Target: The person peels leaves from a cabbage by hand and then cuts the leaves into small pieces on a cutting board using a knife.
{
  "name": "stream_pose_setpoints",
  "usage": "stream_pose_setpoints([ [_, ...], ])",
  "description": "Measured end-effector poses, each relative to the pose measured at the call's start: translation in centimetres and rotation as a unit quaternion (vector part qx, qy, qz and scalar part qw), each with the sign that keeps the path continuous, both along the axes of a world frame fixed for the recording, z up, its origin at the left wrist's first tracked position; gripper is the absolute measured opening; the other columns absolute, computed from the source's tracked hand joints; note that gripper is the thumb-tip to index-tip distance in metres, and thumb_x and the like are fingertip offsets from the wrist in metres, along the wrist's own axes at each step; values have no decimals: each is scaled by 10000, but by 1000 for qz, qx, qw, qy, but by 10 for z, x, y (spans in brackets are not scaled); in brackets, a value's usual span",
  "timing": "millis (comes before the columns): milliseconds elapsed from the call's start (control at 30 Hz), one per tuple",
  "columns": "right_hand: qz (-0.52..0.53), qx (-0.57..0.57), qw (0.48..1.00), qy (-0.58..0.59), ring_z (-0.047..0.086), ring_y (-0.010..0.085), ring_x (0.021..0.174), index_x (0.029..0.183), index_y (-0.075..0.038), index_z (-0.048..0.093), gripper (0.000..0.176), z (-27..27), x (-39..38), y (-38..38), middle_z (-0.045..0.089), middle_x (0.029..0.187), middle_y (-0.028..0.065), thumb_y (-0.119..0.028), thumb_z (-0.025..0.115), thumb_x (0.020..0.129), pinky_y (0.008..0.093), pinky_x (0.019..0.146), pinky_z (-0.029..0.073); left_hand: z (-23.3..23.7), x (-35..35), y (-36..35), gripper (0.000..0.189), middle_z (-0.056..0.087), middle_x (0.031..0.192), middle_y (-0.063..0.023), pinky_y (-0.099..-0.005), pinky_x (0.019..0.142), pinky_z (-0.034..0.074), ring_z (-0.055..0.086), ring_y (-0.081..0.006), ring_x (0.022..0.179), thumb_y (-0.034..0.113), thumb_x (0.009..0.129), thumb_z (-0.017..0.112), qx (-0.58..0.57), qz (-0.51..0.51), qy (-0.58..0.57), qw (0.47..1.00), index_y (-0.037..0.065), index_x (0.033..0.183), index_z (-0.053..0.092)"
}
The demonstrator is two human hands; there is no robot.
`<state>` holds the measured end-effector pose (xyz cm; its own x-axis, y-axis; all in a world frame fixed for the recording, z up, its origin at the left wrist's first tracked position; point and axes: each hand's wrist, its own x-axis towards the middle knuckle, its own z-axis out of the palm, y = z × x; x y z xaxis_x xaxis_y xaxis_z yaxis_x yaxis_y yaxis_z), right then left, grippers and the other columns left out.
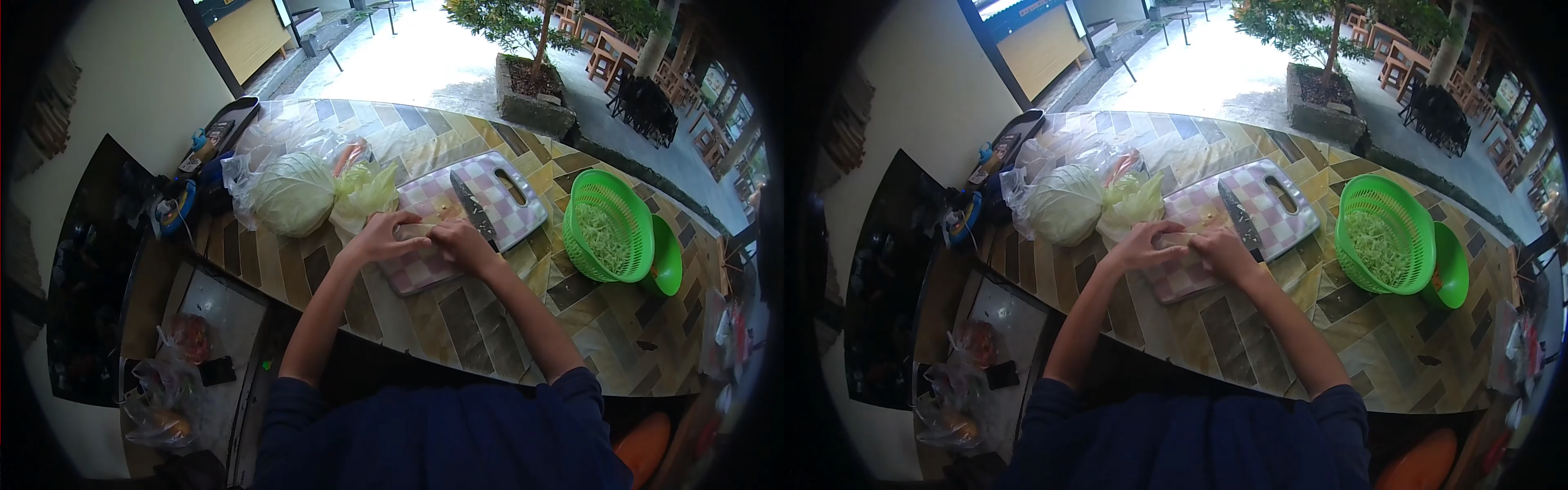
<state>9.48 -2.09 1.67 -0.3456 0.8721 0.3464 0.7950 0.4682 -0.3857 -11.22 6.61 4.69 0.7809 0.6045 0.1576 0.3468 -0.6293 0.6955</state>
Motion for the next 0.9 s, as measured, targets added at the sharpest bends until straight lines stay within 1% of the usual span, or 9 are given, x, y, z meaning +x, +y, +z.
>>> stream_pose_setpoints([
  [33, 11, -8, 1000, 19, 637, 342, 853, 927, -65, 625, 187, 0, -1, 1, 637, 845, 145, -51, 592, 743, 446, 798, 485, -2, -3, 0, 403, 709, 1013, -85, -303, 760, 513, 654, -138, 885, 285, 823, 757, 49, -15, -17, 999, 30, 1124, 671],
  [133, 18, -44, 995, 91, 649, 359, 785, 908, -53, 637, 142, -1, -3, 1, 644, 802, 180, -69, 591, 774, 457, 729, 496, 4, -6, -2, 471, 703, 1047, -89, -296, 822, 503, 649, -141, 972, 318, 799, 777, -62, 29, 45, 997, 23, 1146, 657],
  [300, -35, -118, 971, 205, 667, 345, 740, 967, -52, 670, 176, 3, 0, -3, 661, 773, 194, -125, 639, 810, 419, 689, 502, -6, -6, -2, 380, 706, 1051, -89, -293, 826, 510, 660, -146, 958, 185, 836, 734, -145, 58, -13, 988, 23, 1165, 636],
  [400, -34, -109, 972, 204, 666, 333, 698, 1002, -52, 674, 227, 2, -1, -1, 654, 734, 194, -136, 678, 791, 399, 672, 506, -6, -7, -5, 356, 706, 1062, -84, -294, 827, 514, 664, -142, 936, 115, 849, 706, -180, 61, -42, 981, 21, 1182, 617],
  [500, -92, -167, 965, 181, 660, 307, 801, 1004, -48, 666, 261, 15, -7, -6, 668, 818, 158, -165, 720, 778, 397, 749, 493, -9, -8, -7, 365, 706, 1074, -86, -300, 835, 517, 665, -146, 941, 79, 841, 701, -189, 66, -70, 977, 16, 1187, 604],
  [600, -144, 123, 980, 67, 621, 270, 910, 1012, -65, 655, 266, 22, -21, -18, 646, 937, 91, -151, 740, 776, 377, 840, 457, -16, -8, -9, 371, 708, 1054, -110, -299, 817, 532, 681, -172, 930, 29, 810, 700, -124, 63, -104, 985, -7, 1166, 601],
  [700, -106, 163, 980, -44, 576, 254, 1033, 1020, -65, 643, 246, 27, -26, -33, 608, 1043, 86, -152, 696, 796, 411, 936, 406, -25, -6, -12, 370, 712, 1034, -115, -297, 815, 535, 687, -183, 907, 3, 785, 707, -88, 72, -127, 985, -11, 1142, 611],
  [800, -49, 131, 985, -99, 589, 241, 1020, 1005, -55, 644, 193, 8, -23, -41, 621, 1016, 102, -129, 646, 827, 412, 927, 420, -32, -6, -15, 362, 714, 1021, -105, -305, 813, 523, 677, -180, 850, 5, 775, 717, -83, 75, -150, 982, 3, 1125, 627],
  [900, -81, 101, 991, -37, 593, 254, 1030, 1021, -37, 646, 212, -7, -24, -39, 636, 1030, 98, -161, 618, 852, 418, 933, 425, -36, -5, -15, 356, 715, 987, -97, -321, 804, 502, 664, -193, 788, 12, 768, 720, -50, 76, -147, 985, 29, 1115, 639],
])
